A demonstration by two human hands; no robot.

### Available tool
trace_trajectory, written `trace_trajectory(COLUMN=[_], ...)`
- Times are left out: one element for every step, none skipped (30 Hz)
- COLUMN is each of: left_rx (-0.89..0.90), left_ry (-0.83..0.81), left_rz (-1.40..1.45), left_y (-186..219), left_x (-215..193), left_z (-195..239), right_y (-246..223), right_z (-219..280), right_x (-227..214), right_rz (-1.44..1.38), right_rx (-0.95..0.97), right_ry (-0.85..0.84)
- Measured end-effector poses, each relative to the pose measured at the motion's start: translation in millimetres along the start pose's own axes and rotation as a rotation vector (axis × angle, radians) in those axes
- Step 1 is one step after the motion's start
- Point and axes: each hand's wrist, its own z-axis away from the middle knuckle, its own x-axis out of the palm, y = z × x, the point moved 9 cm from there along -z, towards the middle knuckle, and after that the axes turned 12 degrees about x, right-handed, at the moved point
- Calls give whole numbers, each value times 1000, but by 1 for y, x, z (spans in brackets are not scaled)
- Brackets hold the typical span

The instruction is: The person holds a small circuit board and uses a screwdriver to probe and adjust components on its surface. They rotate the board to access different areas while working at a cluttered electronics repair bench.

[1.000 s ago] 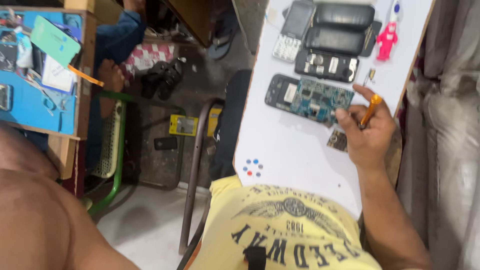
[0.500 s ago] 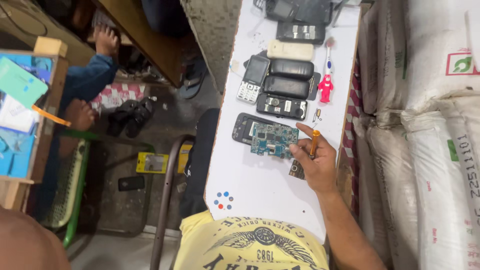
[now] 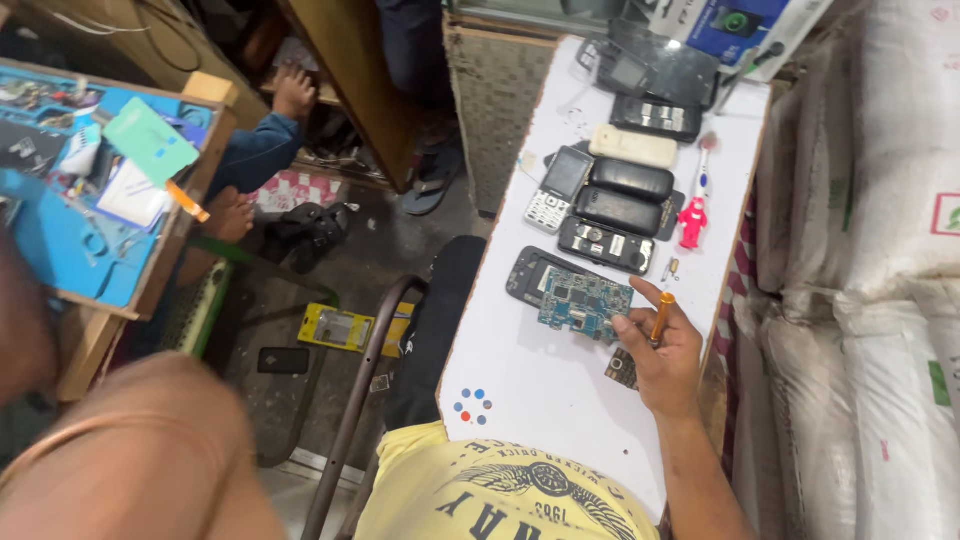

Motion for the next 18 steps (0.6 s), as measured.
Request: trace_trajectory(left_rx=[42, 77, 101, 115, 124, 97, 42, -15, -152, -273, -392, -447, -507, -566, -551, -536, -517, -513], left_ry=[30, 53, 50, 39, 26, -45, -130, -211, -319, -410, -500, -574, -651, -727, -770, -813, -858, -871], left_rz=[54, 109, 203, 308, 422, 547, 675, 787, 859, 934, 1009, 1085, 1166, 1247, 1272, 1297, 1322, 1299], left_y=[11, 22, 33, 39, 55, 76, 97, 114, 122, 123, 121, 119, 121, 125, 127, 130, 134, 135], left_x=[2, 4, 7, 7, 26, 57, 89, 117, 149, 177, 202, 219, 233, 243, 246, 247, 246, 247], left_z=[-9, -17, -25, -32, -24, -13, 1, 21, 56, 98, 140, 172, 196, 216, 226, 230, 228, 224], right_y=[0, -1, -1, 0, -2, -2, 0, 2, 2, 2, 2, 2, 3, 4, 5, 5, 5, 4], right_z=[1, 1, 2, 2, 2, 1, 1, 2, 2, 3, 2, 1, 2, 2, 2, 3, 3, 3], right_x=[1, 2, 2, 2, 1, -1, -2, -3, -2, -1, 1, 2, 1, 0, 1, 1, 3, 3], right_rz=[-6, -11, -16, -21, -23, -11, 2, 16, -5, -26, -49, -29, -6, 17, 19, 22, 23, 26], right_rx=[-8, -16, -17, -17, -21, -15, -4, 8, 0, -8, -19, -21, -19, -17, -18, -19, -22, -24], right_ry=[-5, -9, -9, -9, -3, 9, 18, 27, 8, -11, -31, -31, -27, -22, -34, -45, -53, -57])
